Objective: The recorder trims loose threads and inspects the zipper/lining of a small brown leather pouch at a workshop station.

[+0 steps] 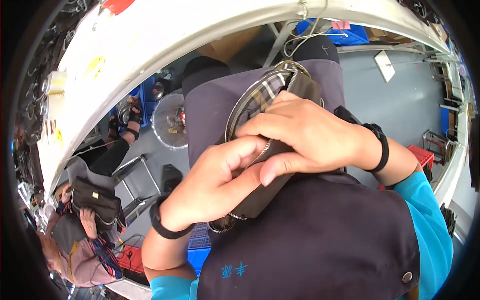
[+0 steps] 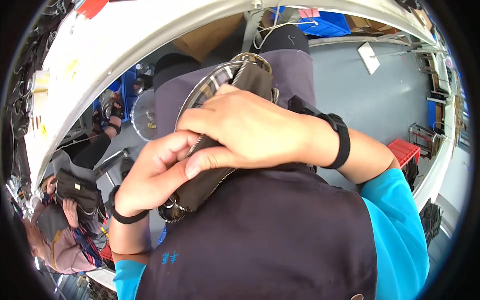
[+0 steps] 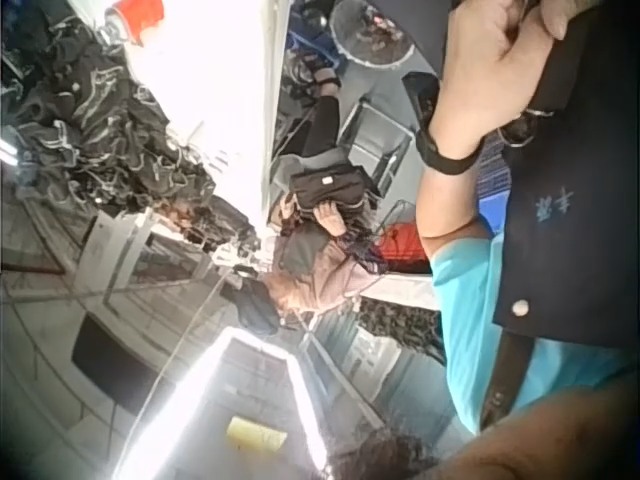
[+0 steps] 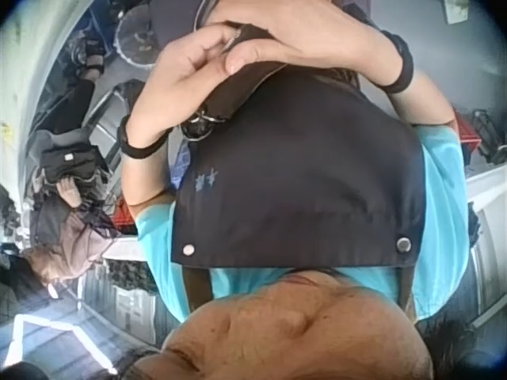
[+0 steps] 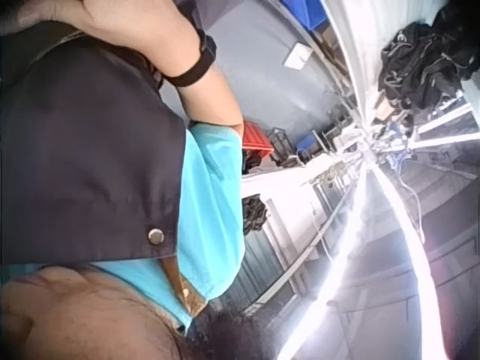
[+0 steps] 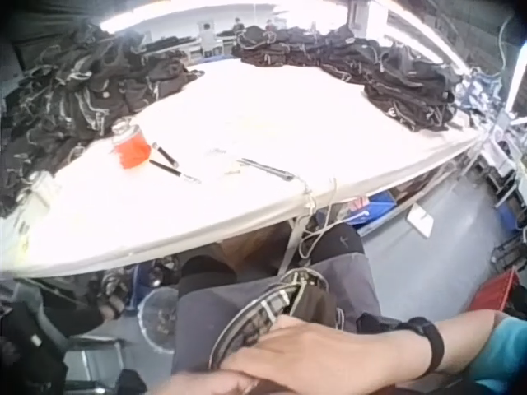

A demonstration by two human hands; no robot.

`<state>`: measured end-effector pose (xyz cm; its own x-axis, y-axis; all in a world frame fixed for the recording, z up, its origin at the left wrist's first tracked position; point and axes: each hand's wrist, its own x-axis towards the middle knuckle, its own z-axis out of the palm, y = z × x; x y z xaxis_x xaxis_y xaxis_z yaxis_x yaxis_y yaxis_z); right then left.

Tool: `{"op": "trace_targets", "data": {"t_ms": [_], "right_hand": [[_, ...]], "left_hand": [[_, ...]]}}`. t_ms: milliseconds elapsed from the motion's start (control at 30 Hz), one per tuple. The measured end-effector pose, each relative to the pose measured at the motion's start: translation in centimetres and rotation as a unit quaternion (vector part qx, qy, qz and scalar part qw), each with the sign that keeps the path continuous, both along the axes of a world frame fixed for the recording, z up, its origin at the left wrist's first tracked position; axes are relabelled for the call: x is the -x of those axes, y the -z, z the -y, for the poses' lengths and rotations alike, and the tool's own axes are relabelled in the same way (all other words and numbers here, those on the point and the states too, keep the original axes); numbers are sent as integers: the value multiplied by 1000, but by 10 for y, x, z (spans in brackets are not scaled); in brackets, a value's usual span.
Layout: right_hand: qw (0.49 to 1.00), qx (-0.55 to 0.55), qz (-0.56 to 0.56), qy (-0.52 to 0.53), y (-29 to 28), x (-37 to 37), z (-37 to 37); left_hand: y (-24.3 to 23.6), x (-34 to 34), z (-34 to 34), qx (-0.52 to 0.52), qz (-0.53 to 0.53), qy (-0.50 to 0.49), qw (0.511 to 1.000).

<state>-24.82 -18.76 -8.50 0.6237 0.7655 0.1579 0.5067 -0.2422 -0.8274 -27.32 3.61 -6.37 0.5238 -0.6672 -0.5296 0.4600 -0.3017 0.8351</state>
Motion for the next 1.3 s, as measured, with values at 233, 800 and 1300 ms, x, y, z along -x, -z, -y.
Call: {"op": "trace_targets", "data": {"t_ms": [233, 800, 1300], "right_hand": [[951, -65, -295, 70, 13, -15, -2], [906, -40, -414, 70, 41, -22, 11], [785, -172, -585, 112, 9, 2, 20]], "left_hand": [[14, 7, -29, 24, -31, -33, 999], [39, 14, -18, 165, -203, -154, 953], [19, -11, -22, 136, 43, -53, 988]]}}
